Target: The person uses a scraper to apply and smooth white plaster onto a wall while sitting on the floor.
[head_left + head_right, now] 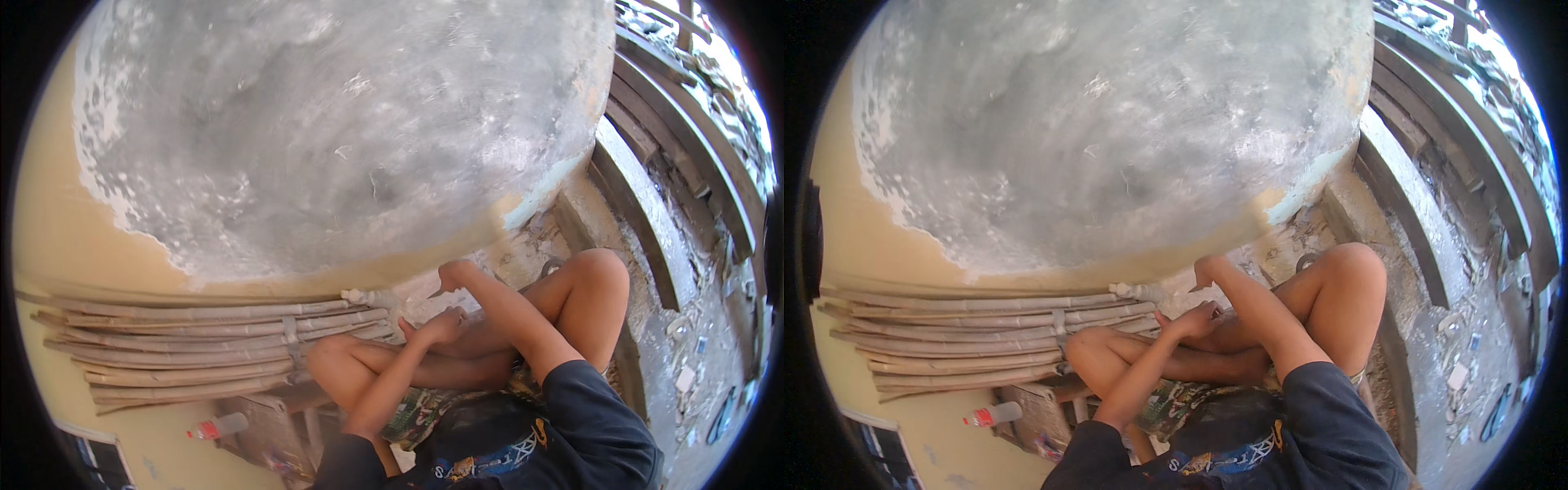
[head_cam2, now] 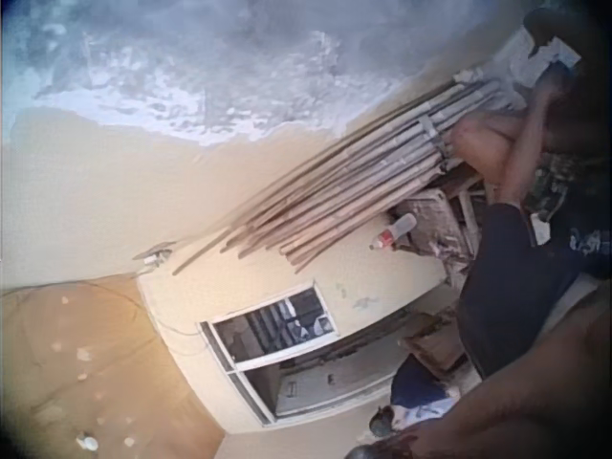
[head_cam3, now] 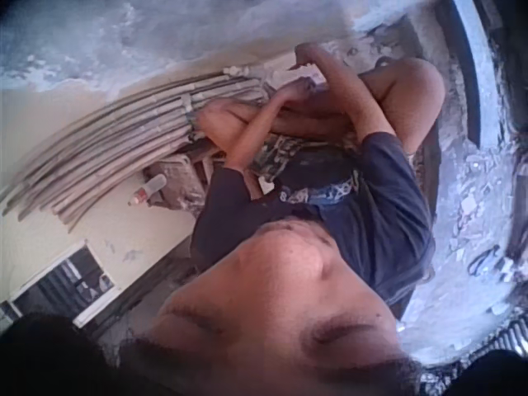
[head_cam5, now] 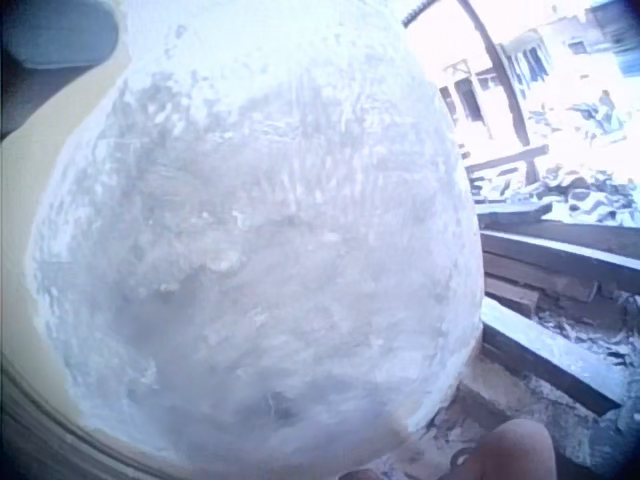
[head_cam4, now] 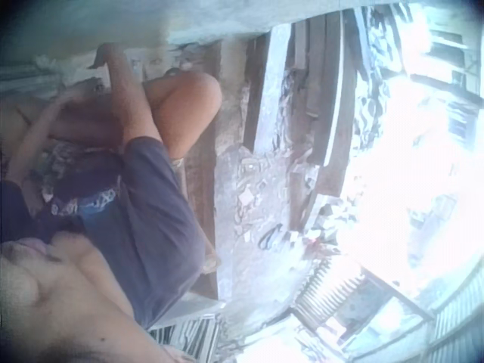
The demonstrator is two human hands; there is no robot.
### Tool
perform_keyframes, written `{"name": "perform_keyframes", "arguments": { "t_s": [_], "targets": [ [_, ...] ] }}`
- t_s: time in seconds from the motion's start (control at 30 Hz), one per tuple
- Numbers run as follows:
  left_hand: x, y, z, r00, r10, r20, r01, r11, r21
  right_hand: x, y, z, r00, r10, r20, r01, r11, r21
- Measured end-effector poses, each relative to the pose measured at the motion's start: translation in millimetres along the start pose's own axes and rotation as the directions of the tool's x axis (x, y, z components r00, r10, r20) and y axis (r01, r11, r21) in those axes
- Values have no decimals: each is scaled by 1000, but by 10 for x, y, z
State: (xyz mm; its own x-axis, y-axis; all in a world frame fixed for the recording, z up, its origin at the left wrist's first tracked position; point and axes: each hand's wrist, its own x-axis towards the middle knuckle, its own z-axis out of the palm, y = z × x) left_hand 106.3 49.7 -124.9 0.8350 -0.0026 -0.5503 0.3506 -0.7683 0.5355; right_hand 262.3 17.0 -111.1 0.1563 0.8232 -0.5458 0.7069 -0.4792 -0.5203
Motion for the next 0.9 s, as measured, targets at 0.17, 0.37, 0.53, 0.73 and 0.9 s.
{"name": "perform_keyframes", "arguments": {
  "t_s": [0.17,0.37,0.53,0.73,0.9],
  "targets": [
    [324,190,359,983,160,-90,-145,977,156,414,891,336,993,69,-100,-73,996,-43],
    [217,-7,421,989,125,-77,-134,983,-126,346,592,599,956,187,-224,-190,982,9],
    [315,-30,324,1000,15,-4,-15,998,-67,400,467,556,969,179,-168,-188,981,-39],
    [355,10,222,997,-79,0,78,985,-152,214,468,431,946,212,-247,-221,975,-8],
    [348,-18,228,987,-116,-111,105,990,-97,224,540,446,920,277,-278,-274,960,50]
  ]
}}
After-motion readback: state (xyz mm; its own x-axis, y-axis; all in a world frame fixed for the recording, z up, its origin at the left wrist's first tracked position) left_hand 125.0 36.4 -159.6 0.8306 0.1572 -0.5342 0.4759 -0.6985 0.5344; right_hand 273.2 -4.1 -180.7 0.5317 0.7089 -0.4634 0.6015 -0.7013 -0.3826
